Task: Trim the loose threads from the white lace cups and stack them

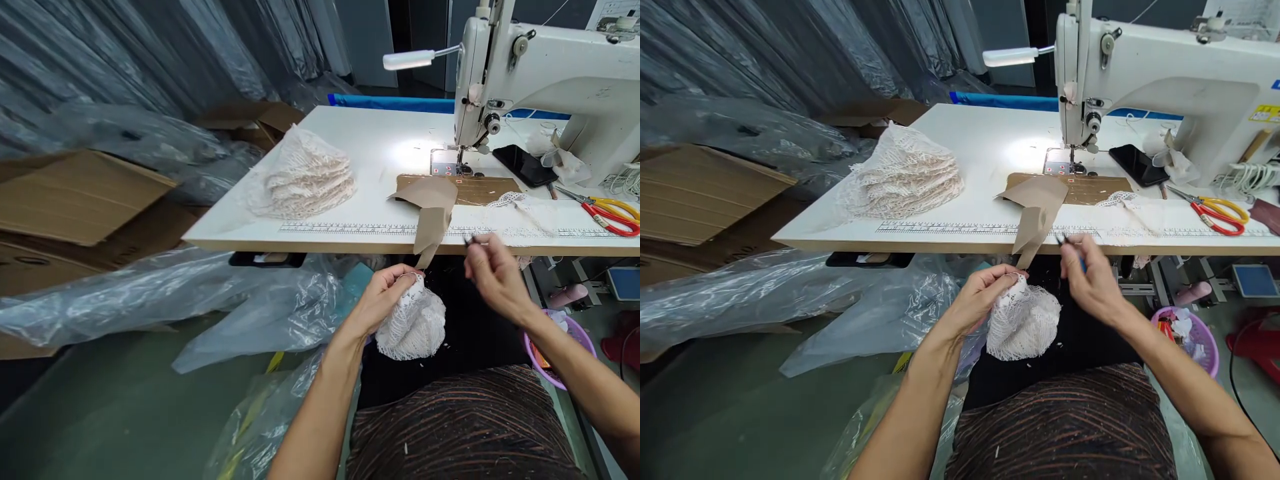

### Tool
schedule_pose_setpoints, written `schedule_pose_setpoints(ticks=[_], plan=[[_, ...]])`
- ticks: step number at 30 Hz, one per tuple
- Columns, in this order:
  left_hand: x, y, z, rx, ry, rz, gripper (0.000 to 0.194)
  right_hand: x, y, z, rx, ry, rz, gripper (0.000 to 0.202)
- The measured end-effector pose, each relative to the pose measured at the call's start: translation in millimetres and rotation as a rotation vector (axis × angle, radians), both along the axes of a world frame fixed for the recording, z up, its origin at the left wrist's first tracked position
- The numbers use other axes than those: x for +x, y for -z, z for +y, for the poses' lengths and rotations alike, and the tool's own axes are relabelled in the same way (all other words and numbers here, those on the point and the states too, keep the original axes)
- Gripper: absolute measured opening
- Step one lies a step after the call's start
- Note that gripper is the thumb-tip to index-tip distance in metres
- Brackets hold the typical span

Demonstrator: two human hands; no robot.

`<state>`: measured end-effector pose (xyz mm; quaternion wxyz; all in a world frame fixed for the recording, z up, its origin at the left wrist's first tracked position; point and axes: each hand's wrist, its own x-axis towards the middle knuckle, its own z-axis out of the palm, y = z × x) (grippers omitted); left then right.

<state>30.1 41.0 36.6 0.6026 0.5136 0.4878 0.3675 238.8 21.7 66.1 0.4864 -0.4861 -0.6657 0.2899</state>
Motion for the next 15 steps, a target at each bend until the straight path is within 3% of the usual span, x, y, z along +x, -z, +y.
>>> schedule_pose_setpoints(ticks=[3,5,9,15], plan=[[0.3,-4.1,-1.5,0.0,0.009,0.014,0.035,-10.6,28.6,-14.4,-0.123,-0.119,-0.097,0.028],[0.5,-7.3,-3.2,0.049,0.025,0.078,0.035,-14.8,38.6,-14.7,-0.13,-0.167,-0.125,0.03],[1.4,-10.9,-5.9,0.149,0.045,0.184,0.032,-19.9,41.2,-9.6,-0.13,-0.166,-0.193,0.039],[1.4,-13.0,-6.6,0.159,0.082,0.153,0.031,-25.1,39.1,-5.7,-0.153,-0.147,-0.282,0.052]])
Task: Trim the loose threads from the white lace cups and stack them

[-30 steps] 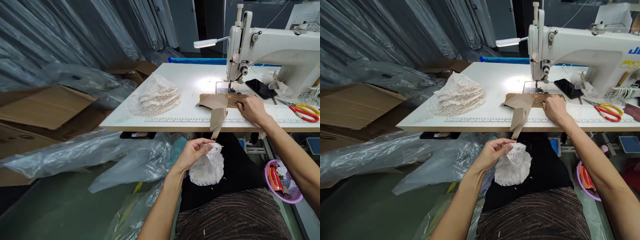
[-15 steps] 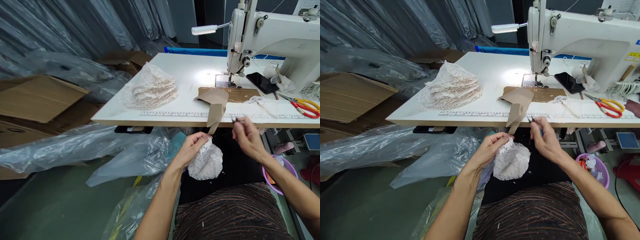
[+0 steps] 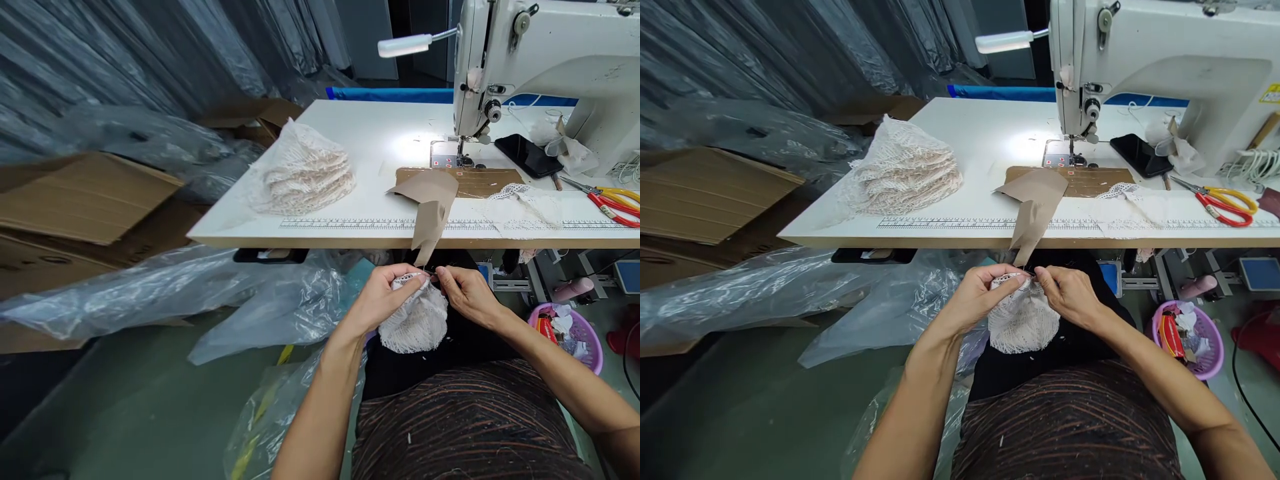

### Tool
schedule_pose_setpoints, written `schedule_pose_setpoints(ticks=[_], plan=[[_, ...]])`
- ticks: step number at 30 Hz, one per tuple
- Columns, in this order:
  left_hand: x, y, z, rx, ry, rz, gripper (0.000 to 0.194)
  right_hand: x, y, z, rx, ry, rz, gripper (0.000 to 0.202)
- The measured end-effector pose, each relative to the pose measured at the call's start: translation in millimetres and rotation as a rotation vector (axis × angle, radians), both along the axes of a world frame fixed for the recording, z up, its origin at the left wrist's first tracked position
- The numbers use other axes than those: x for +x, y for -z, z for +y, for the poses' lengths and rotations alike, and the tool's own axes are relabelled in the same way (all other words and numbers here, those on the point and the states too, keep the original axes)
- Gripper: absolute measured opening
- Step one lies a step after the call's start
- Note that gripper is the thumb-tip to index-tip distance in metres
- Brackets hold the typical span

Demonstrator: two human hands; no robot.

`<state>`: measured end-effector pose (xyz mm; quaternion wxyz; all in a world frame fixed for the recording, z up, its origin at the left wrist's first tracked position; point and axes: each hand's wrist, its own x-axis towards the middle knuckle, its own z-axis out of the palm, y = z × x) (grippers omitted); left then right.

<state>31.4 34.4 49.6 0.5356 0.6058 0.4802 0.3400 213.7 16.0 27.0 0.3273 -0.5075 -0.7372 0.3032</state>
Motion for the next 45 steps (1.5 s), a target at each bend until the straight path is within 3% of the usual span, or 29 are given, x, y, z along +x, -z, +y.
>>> schedule_pose_setpoints(ticks=[10,15,17,20,23,25,28,31,33,37,42,45], plan=[[1.9,0.2,0.2,-0.04,-0.013,-0.026,0.03,-6.9,3.1,2.1,0.002,0.04,-0.032,0.044],[2.2,-3.1,-3.0,-0.008,-0.006,0.003,0.03,16.7,-24.7,-7.5,0.109,0.083,0.047,0.049],[5.4,-10.8,-2.4,0.062,0.006,0.06,0.029,44.8,-42.5,-2.3,0.222,0.223,0.015,0.053],[14.5,-28.4,11.4,0.26,-0.055,0.209,0.028,100.3,-68.4,16.5,0.299,0.582,-0.162,0.058],[28.0,-48.5,46.5,0.441,-0.073,0.45,0.024,154.8,-86.4,37.8,0.166,0.902,-0.479,0.051],[37.3,-59.3,76.6,0.48,-0.03,0.585,0.022,181.8,-89.8,48.5,0.051,0.97,-0.631,0.045],[44.6,-66.5,112.4,0.448,-0.063,0.608,0.022,202.7,-83.3,57.6,0.106,0.925,-0.722,0.039],[41.1,-65.5,118.0,0.372,-0.047,0.438,0.03,202.5,-74.9,61.6,0.34,0.88,-0.722,0.04],[35.8,-63.7,105.7,0.301,-0.02,0.285,0.039,194.3,-73.5,64.5,0.38,0.798,-0.677,0.038],[27.8,-61.8,69.6,0.078,0.027,0.042,0.05,172.1,-78.5,72.4,0.19,0.615,-0.63,0.033],[24.0,-54.9,42.2,-0.061,0.073,-0.106,0.046,159.0,-78.7,77.6,0.079,0.614,-0.725,0.031],[19.2,-47.1,33.2,-0.084,0.116,-0.135,0.044,160.2,-73.4,79.4,0.076,0.609,-0.608,0.026]])
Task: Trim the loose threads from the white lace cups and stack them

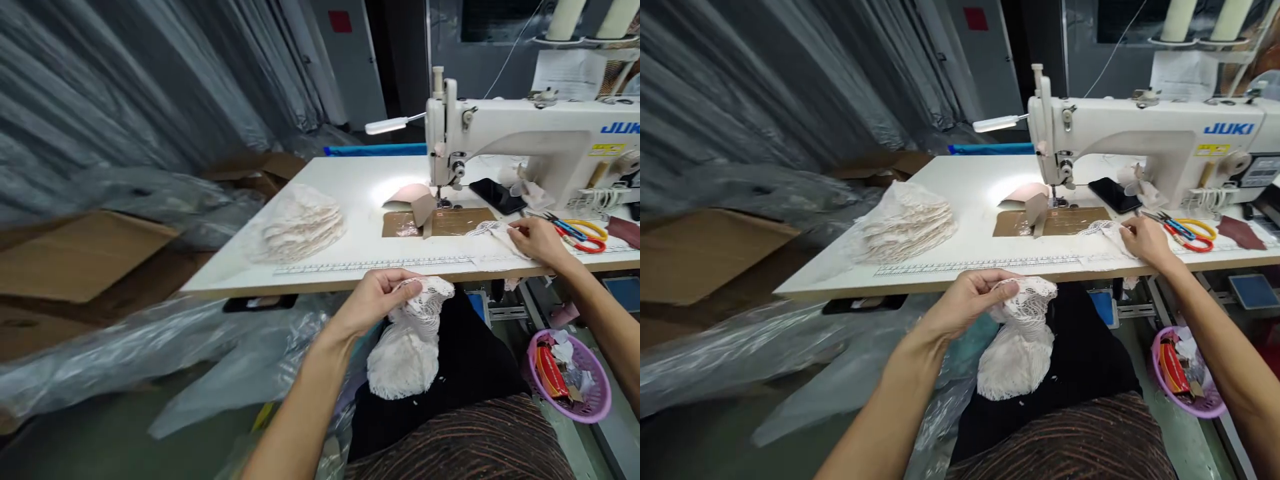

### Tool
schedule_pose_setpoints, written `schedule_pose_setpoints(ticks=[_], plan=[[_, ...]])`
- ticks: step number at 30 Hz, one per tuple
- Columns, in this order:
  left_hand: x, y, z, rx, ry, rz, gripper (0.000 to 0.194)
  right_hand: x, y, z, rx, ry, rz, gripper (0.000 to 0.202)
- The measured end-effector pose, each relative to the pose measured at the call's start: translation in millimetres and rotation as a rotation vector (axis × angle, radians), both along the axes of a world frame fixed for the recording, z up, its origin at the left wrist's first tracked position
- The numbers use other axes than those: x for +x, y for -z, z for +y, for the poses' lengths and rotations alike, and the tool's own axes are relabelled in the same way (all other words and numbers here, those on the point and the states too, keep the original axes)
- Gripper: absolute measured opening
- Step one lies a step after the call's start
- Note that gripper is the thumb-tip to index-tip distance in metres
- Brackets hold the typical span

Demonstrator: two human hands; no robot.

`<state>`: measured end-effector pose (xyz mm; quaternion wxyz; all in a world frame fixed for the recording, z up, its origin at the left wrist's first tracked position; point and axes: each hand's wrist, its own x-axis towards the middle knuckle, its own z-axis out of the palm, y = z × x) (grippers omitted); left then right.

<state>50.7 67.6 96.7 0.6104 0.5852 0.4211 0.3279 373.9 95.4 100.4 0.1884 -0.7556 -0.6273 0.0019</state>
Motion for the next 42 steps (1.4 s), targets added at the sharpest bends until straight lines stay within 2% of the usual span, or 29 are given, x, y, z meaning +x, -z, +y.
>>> schedule_pose_setpoints(ticks=[4,7,10,13,15,18,21,26,30,32,36,40,42], plan=[[-6.8,6.8,-10.9,0.014,0.025,0.003,0.041,-2.4,1.3,-5.5,0.201,-0.031,0.355,0.013],[-11.1,10.5,-15.2,0.049,0.048,0.028,0.036,-15.2,-8.6,-21.3,0.288,-0.157,0.777,0.024],[-14.5,16.5,-16.2,0.055,0.038,0.033,0.035,-38.7,-26.7,-47.0,0.105,-0.358,1.045,0.033],[-17.1,24.4,-16.5,0.028,-0.01,-0.007,0.045,-69.8,-42.7,-73.8,-0.26,-0.59,1.138,0.033],[-18.1,29.2,-17.2,0.013,-0.026,-0.057,0.052,-92.0,-46.2,-86.5,-0.473,-0.718,1.166,0.03],[-17.6,34.3,-19.9,0.055,-0.03,-0.12,0.046,-123.0,-36.4,-94.2,-0.622,-0.806,1.234,0.024],[-16.2,38.6,-25.3,0.069,0.008,-0.138,0.03,-145.2,-13.6,-93.1,-0.546,-0.771,1.318,0.028],[-21.4,47.1,-34.9,-0.111,0.058,-0.17,0.026,-160.2,19.7,-92.7,-0.413,-0.622,1.33,0.035],[-30.3,50.7,-38.4,-0.063,0.066,-0.202,0.046,-163.1,30.4,-95.9,-0.372,-0.537,1.315,0.04],[-31.8,50.2,-40.7,-0.014,0.07,-0.157,0.046,-163.4,33.7,-98.3,-0.376,-0.525,1.31,0.041],[-28.6,45.6,-46.8,0.096,0.056,0.03,0.033,-158.7,37.4,-106.2,-0.374,-0.585,1.199,0.034],[-26.5,41.7,-50.5,0.166,0.155,0.087,0.03,-148.2,39.6,-111.0,-0.121,-0.679,0.868,0.018],[-27.6,40.8,-51.0,0.193,0.207,0.108,0.029,-144.0,43.5,-110.4,-0.106,-0.751,0.871,0.018]])
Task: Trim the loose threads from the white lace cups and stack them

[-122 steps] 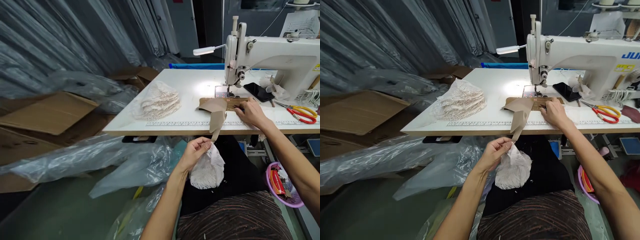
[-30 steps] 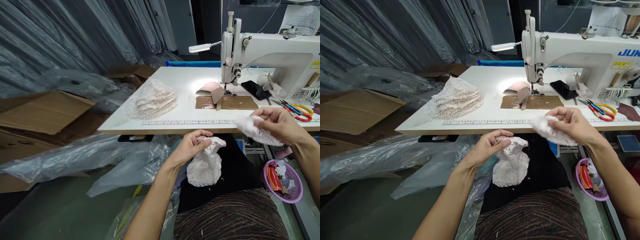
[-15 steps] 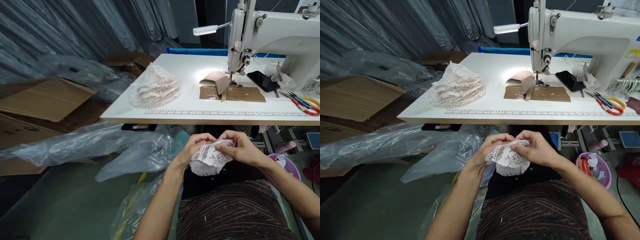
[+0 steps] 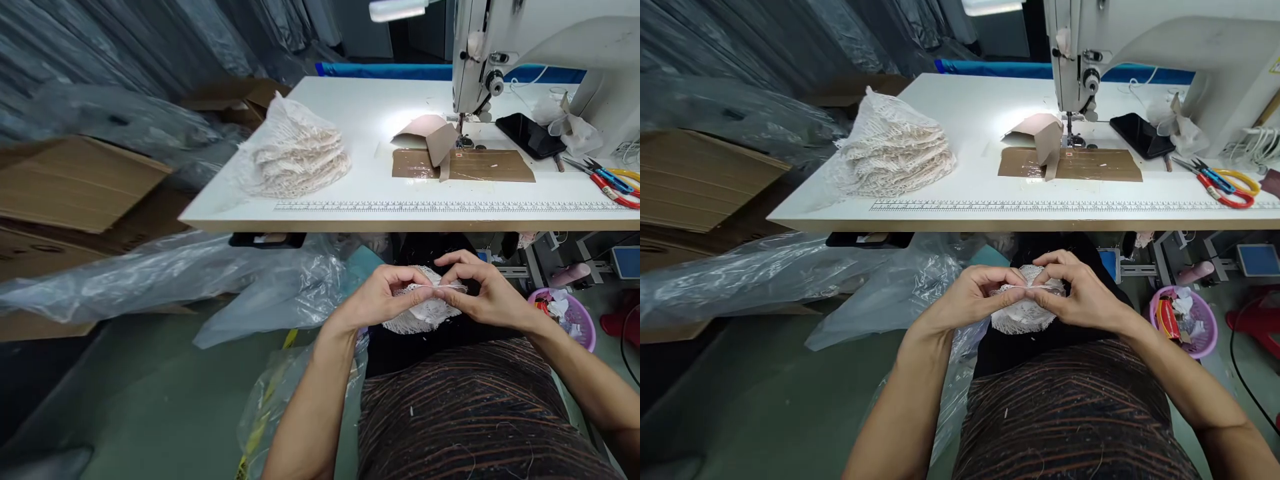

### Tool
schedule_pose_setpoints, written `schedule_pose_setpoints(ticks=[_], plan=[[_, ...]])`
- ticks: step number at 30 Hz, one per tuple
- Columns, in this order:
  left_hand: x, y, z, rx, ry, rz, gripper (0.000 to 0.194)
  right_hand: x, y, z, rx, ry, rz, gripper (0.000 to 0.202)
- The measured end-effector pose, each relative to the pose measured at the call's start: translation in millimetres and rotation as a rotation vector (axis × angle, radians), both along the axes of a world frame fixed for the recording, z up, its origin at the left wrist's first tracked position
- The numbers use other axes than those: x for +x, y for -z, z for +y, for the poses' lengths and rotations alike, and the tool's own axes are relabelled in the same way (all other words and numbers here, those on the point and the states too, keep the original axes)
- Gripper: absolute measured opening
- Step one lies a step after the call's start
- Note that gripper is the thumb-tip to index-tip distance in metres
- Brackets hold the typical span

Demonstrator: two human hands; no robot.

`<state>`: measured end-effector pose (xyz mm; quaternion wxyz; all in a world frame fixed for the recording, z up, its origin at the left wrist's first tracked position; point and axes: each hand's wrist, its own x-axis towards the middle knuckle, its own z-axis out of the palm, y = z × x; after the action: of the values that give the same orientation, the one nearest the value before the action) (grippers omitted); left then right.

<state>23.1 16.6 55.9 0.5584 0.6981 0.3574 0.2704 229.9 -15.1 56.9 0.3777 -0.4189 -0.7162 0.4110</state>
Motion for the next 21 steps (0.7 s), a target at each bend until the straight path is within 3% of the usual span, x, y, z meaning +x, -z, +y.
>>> schedule_pose_setpoints(ticks=[3,5,11,15,21], plan=[[-3.2,0.0,-0.7,0.008,0.073,0.024,0.028,1.7,9.0,0.5,-0.165,-0.093,0.126,0.024],[-5.4,1.3,-2.4,0.01,0.076,0.023,0.027,0.2,14.0,-1.9,-0.264,-0.058,0.183,0.03],[-6.7,8.8,-12.2,0.056,-0.173,-0.111,0.023,-6.3,13.5,-15.9,-0.212,0.126,0.248,0.023],[-4.8,8.3,-15.8,0.053,-0.241,-0.16,0.021,-8.6,10.0,-18.7,-0.161,0.152,0.269,0.016],[-0.8,6.4,-15.9,0.054,-0.323,-0.199,0.022,-15.9,13.0,-14.9,-0.375,0.22,0.417,0.034]])
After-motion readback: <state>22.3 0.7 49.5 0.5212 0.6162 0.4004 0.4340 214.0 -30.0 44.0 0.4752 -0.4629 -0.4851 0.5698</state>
